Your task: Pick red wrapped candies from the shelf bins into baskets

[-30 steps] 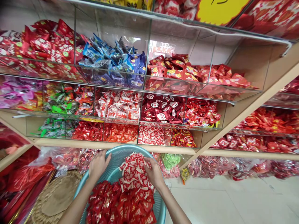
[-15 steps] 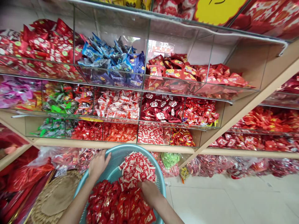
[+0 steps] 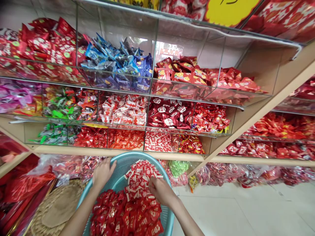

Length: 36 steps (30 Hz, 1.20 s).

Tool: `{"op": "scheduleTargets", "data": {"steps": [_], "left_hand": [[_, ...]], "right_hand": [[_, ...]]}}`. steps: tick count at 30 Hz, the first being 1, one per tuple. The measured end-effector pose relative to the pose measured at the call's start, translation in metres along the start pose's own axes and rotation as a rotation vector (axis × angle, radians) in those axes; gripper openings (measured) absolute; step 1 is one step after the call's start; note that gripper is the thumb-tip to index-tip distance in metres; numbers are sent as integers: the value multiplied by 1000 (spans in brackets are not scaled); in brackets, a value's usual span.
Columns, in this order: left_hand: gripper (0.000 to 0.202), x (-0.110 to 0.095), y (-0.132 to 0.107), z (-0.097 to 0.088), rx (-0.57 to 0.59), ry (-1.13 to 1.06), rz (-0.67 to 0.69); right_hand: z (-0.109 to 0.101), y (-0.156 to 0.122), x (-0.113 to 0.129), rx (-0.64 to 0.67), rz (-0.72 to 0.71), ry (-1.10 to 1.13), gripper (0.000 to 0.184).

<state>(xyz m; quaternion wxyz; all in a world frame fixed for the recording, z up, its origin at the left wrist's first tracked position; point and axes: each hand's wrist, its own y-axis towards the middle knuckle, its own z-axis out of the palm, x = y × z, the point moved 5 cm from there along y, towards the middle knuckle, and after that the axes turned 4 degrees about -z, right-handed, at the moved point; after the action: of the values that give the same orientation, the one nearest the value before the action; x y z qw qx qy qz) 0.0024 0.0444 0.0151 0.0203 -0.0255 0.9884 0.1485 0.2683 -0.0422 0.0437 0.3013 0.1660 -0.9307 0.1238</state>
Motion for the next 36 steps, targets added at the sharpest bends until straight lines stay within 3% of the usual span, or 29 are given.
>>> {"op": "scheduleTargets", "data": {"steps": [4,10,15,25,36], "left_hand": [[47,0,0,0,-2,-8,5],[48,1,0,0,-3,-15,12],[48,1,0,0,-10,-6,9],[48,0,0,-2,-6,2,17],[47,0,0,-2,4,-17,5]], "right_hand": [[-2,20,7,-95,7,33,13],[15,51,22,-89,-1,-145,11],[27,62,20,-24,-65,-339,16],[28,70,17,83,-141,-598,30],[22,87,38,254,-225,-644,29]]}}
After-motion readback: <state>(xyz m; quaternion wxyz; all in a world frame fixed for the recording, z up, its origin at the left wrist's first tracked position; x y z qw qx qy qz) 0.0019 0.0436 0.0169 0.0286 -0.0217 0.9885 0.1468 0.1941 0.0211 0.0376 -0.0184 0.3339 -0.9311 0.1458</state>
